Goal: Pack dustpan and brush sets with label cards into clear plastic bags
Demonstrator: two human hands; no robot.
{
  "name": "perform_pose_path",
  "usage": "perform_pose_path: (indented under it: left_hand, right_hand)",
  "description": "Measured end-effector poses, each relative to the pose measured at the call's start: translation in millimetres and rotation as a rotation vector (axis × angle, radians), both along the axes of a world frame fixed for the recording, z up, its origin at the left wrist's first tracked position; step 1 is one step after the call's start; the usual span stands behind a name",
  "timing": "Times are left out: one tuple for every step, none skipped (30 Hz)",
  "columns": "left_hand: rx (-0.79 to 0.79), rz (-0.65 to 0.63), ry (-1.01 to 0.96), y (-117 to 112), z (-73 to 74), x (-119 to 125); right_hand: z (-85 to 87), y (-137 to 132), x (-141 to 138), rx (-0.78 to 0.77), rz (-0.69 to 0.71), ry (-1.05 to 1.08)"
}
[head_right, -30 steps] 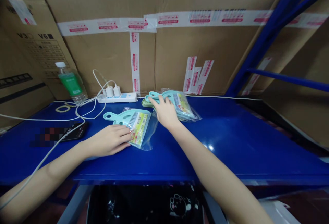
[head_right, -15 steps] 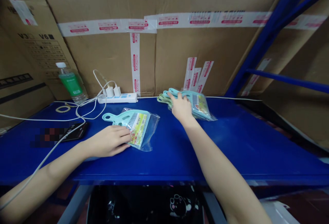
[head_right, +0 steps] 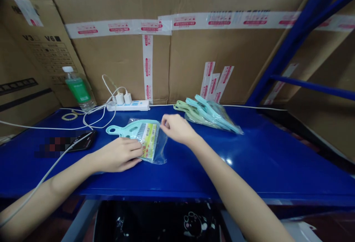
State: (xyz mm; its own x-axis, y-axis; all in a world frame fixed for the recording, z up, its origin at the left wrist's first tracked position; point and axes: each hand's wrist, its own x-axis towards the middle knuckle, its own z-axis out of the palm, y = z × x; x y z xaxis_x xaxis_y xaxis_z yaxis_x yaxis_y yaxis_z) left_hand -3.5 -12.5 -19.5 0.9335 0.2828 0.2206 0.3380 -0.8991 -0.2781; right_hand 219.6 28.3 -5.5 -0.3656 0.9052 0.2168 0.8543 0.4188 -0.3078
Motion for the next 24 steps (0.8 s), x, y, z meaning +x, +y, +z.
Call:
perform_pose_path:
  left_hand:
    - [0.002, 0.000, 0.001, 0.1, -0.1, 0.1]
    - [0.002, 0.004, 0.001, 0.1, -0.1, 0.2]
    - [0.002, 0.009, 0.002, 0.2, -0.1, 0.3]
    - [0.001, 0.013, 0.005, 0.1, -0.1, 0.3]
    - [0.001, 0.015, 0.009, 0.0, -0.1, 0.3]
    - [0.002, 0.016, 0.014, 0.0, -0.2, 0.3]
    - [0.002, 0.017, 0.016, -0.1, -0.4, 0.2]
    - [0.002, 0.018, 0.016, -0.1, -0.5, 0.0]
    - [0.001, 0.018, 0.015, 0.0, -0.7, -0.1]
    - [0.000, 0.018, 0.012, 0.1, -1.0, -0.1]
    - [0.001, 0.015, 0.008, 0.3, -1.3, -0.1]
    - [0.004, 0.012, 0.005, 0.6, -1.6, 0.0]
    - [0.011, 0.008, 0.003, 0.8, -2.1, 0.2]
    - [0.018, 0.003, 0.003, 1.0, -2.5, 0.4]
    - [0.026, -0.001, 0.003, 1.2, -2.9, 0.7]
    - [0.034, -0.006, 0.002, 1.2, -3.3, 0.9]
    - [0.039, -0.009, 0.002, 1.2, -3.6, 1.0]
    - [0.043, -0.010, 0.000, 1.2, -3.8, 1.1]
    - [0.044, -0.012, -0.004, 1.1, -3.9, 1.0]
    - [0.045, -0.015, -0.009, 1.1, -3.8, 1.0]
    - [0.046, -0.017, -0.013, 1.0, -3.7, 0.8]
    - [0.049, -0.019, -0.014, 1.0, -3.6, 0.7]
    - [0.054, -0.020, -0.013, 1.1, -3.4, 0.5]
    - [0.061, -0.020, -0.010, 1.1, -3.2, 0.4]
  right_hand:
    - [-1.6, -2.8, -6.5, -0.093, 0.030, -0.017]
    - [-4.1, -4.3, -11.3, -0.143, 0.043, -0.023]
    - [-7.0, -4.7, -14.5, -0.172, 0.050, -0.016]
    - [-9.9, -4.1, -16.4, -0.181, 0.055, -0.004]
    - [-12.7, -2.8, -17.3, -0.189, 0.062, 0.017]
    - [-15.2, -1.3, -17.6, -0.202, 0.072, 0.043]
    - [-17.1, 0.1, -17.7, -0.216, 0.082, 0.067]
    - [-18.5, 1.1, -18.0, -0.230, 0.088, 0.088]
    - [-19.4, 1.4, -18.6, -0.243, 0.084, 0.101]
    - [-19.9, 1.0, -19.6, -0.250, 0.068, 0.101]
    - [-20.2, 0.0, -21.2, -0.252, 0.043, 0.087]
    - [-20.4, -1.6, -23.0, -0.246, 0.011, 0.061]
    - [-20.7, -3.3, -25.0, -0.234, -0.019, 0.031]
    - [-21.1, -5.0, -27.0, -0.221, -0.043, 0.003]
    - [-21.7, -6.3, -28.8, -0.209, -0.059, -0.014]
    - [-22.6, -7.1, -30.3, -0.200, -0.068, -0.015]
    - [-23.7, -7.1, -31.4, -0.200, -0.066, -0.002]
    - [-24.8, -6.5, -32.2, -0.209, -0.055, 0.021]
    - [-25.7, -5.4, -32.5, -0.224, -0.039, 0.048]
    - [-26.1, -3.9, -32.4, -0.238, -0.024, 0.072]
    - [-26.0, -2.3, -31.6, -0.246, -0.010, 0.088]
    - [-25.0, -0.8, -30.2, -0.251, 0.002, 0.091]
    - [-23.1, 0.5, -28.1, -0.253, 0.009, 0.081]
    - [-20.4, 1.4, -25.0, -0.248, 0.009, 0.058]
